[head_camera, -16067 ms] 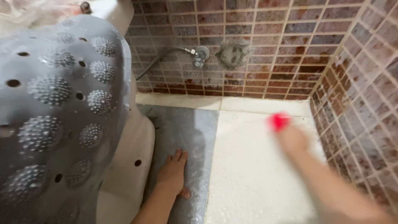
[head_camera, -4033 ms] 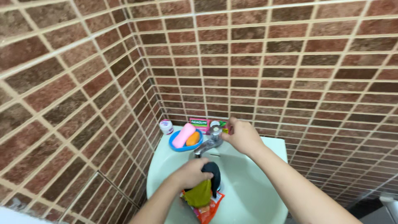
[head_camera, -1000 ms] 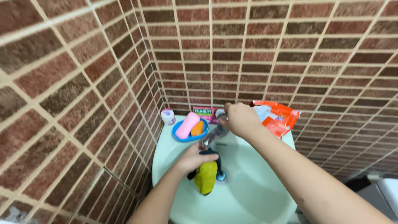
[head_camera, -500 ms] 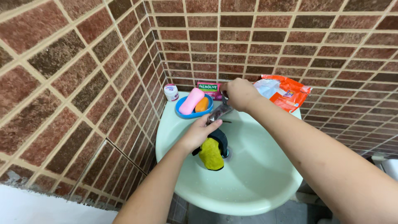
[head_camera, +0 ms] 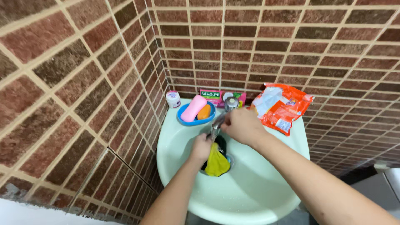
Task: The person scrubs the bathroom floor and wall using a brush and a sponge. The person dips a brush into a bucket of water and scrubs the floor, then uses a sponge and soap to scrub the tiled wall.
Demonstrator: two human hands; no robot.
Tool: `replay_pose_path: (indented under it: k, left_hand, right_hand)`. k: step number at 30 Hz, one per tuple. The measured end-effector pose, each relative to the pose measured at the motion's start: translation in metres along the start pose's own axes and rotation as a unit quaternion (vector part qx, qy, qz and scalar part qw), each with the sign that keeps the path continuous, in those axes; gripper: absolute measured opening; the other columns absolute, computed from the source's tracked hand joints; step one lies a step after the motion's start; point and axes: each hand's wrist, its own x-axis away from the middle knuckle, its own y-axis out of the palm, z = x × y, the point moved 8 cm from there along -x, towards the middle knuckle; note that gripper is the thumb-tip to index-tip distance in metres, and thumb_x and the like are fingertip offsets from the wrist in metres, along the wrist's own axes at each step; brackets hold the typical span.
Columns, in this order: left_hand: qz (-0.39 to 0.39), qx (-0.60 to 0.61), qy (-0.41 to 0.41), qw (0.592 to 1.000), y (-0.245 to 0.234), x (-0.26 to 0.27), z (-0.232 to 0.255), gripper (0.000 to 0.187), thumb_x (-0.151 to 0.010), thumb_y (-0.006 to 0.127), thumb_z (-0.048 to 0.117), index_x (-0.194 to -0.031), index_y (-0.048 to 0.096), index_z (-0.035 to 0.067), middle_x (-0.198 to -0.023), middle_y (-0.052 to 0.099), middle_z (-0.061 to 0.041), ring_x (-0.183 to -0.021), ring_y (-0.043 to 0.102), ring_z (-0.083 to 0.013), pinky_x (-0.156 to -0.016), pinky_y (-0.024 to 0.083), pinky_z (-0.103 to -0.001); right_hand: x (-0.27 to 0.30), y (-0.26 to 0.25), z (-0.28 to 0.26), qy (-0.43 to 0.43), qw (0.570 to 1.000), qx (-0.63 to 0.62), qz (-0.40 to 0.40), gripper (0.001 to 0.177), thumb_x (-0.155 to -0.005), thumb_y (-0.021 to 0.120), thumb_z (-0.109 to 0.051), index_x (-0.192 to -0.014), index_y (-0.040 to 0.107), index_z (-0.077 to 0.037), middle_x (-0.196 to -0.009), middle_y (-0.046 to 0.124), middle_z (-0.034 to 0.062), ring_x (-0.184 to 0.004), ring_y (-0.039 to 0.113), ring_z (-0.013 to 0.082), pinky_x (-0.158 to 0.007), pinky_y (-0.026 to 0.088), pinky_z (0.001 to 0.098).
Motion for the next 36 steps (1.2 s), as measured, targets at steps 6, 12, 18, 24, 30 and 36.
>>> replay_pose_path:
  k: [6, 12, 18, 24, 30, 36]
  left_hand:
    - [-0.015, 0.382, -0.165, 0.909, 0.031, 0.007, -0.005, 0.024, -0.093, 0.062, 0.022, -0.099, 0.069, 0.000, -0.088, 0.070, -0.010, -0.078, 0.065, -0.0230, -0.072, 0.052, -0.039]
    - [0.039, -0.012, 0.060, 0.997, -0.009, 0.034, 0.081, 0.029, -0.081, 0.067, 0.015, -0.105, 0.061, 0.001, -0.094, 0.069, -0.014, -0.087, 0.069, -0.0286, -0.078, 0.054, -0.043]
    - [0.018, -0.226, 0.132, 0.965, -0.009, 0.070, 0.144, 0.032, -0.083, 0.059, 0.004, -0.116, 0.057, 0.004, -0.109, 0.069, -0.019, -0.102, 0.066, -0.0404, -0.090, 0.051, -0.051]
    - [-0.016, -0.350, 0.183, 0.919, 0.024, 0.087, 0.172, 0.029, -0.080, 0.061, 0.003, -0.109, 0.059, 0.002, -0.112, 0.068, -0.021, -0.110, 0.062, -0.0399, -0.097, 0.047, -0.052]
    - [-0.030, -0.316, 0.247, 0.916, 0.036, 0.067, 0.146, 0.022, -0.083, 0.058, 0.005, -0.105, 0.064, 0.004, -0.108, 0.070, -0.019, -0.107, 0.063, -0.0399, -0.094, 0.049, -0.051]
    - [0.047, -0.122, 0.122, 0.984, 0.005, -0.001, 0.018, 0.028, -0.099, 0.056, 0.029, -0.105, 0.071, 0.005, -0.107, 0.076, -0.017, -0.103, 0.070, -0.0341, -0.093, 0.054, -0.045]
  right_hand:
    - [0.043, 0.124, 0.009, 0.320, 0.739, -0.552, -0.217, 0.055, -0.094, 0.049, -0.061, -0.125, 0.056, -0.017, -0.123, 0.066, 0.0172, -0.097, 0.072, 0.0396, -0.077, 0.060, 0.0604]
    - [0.013, 0.195, 0.004, 0.255, 0.452, -0.836, -0.178, 0.044, -0.094, 0.058, -0.054, -0.115, 0.067, -0.017, -0.108, 0.072, 0.0062, -0.091, 0.071, 0.0259, -0.075, 0.061, 0.0490]
    - [0.009, 0.200, 0.009, 0.258, 0.432, -0.849, -0.161, 0.038, -0.096, 0.057, -0.048, -0.116, 0.067, -0.018, -0.108, 0.074, 0.0049, -0.094, 0.072, 0.0231, -0.078, 0.061, 0.0437]
    - [0.016, 0.184, 0.029, 0.254, 0.445, -0.848, -0.133, 0.041, -0.092, 0.057, -0.040, -0.119, 0.066, -0.011, -0.114, 0.075, 0.0105, -0.098, 0.074, 0.0281, -0.084, 0.061, 0.0491]
    - [-0.009, 0.225, 0.083, 0.203, 0.486, -0.841, -0.124, 0.027, -0.095, 0.058, -0.013, -0.121, 0.064, -0.006, -0.115, 0.072, 0.0165, -0.099, 0.074, 0.0301, -0.087, 0.062, 0.0496]
    - [0.009, 0.195, 0.064, 0.146, 0.583, -0.793, -0.101, 0.026, -0.090, 0.066, -0.012, -0.115, 0.063, -0.011, -0.095, 0.072, 0.0100, -0.075, 0.068, 0.0246, -0.064, 0.057, 0.0419]
